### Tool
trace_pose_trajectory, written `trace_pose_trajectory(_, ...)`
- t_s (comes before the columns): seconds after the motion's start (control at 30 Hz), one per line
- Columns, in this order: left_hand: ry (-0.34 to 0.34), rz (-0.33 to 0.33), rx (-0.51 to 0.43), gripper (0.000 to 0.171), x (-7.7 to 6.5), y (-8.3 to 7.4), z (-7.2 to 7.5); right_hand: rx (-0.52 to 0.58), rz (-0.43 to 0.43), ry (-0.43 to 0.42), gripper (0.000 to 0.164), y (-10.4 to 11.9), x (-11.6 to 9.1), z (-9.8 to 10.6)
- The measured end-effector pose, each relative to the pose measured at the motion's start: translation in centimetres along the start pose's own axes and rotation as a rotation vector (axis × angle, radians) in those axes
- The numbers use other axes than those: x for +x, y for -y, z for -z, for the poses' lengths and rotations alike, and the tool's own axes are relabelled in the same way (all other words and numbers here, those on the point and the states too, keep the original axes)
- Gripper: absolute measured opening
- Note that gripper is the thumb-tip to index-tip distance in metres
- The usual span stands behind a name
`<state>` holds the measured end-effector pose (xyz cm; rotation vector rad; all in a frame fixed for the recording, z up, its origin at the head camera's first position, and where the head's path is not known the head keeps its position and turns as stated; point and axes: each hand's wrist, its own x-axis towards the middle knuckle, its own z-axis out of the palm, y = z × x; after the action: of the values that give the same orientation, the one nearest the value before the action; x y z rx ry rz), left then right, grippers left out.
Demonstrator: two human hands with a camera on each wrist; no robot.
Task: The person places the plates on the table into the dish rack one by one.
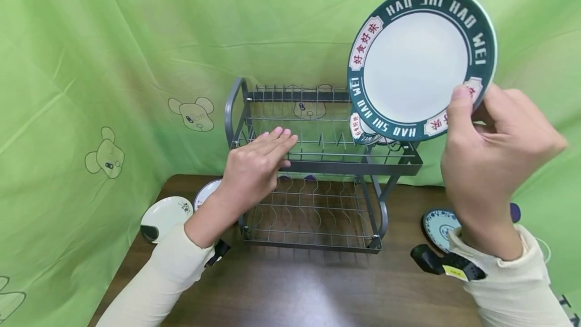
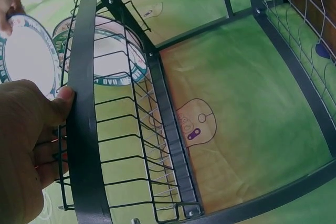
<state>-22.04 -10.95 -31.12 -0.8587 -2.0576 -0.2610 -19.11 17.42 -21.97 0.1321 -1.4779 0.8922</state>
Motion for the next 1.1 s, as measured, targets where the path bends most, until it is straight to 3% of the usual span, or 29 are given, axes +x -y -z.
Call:
trace_pose_trajectory(0.1,0.055,0.022,0.074,0.031,-0.4,-1.9,2.0,0.001,-0.013,0.048,0.038,-0.2,0.0,-0.1)
trace_pose_trajectory(0.4,0.033,0.012,0.069,0.031,-0.4,-1.9,2.0,-0.13,0.028,0.18,0.039,0.6,0.4,-2.9)
trace_pose_trajectory(0.7,0.054,0.003,0.081,0.031,-0.3,-1.8,2.2,-0.223,0.067,0.353,0.038,0.8,-0.2,-4.7)
trace_pose_trajectory(0.93,0.049,0.004,0.065,0.031,-0.3,-1.8,1.9,-0.314,0.084,0.517,0.039,0.6,-0.7,-5.3)
trace_pose_trajectory(1.1,0.046,0.011,0.055,0.031,-0.2,-2.0,1.9,-0.368,0.084,0.574,0.038,0.4,-0.9,-5.5)
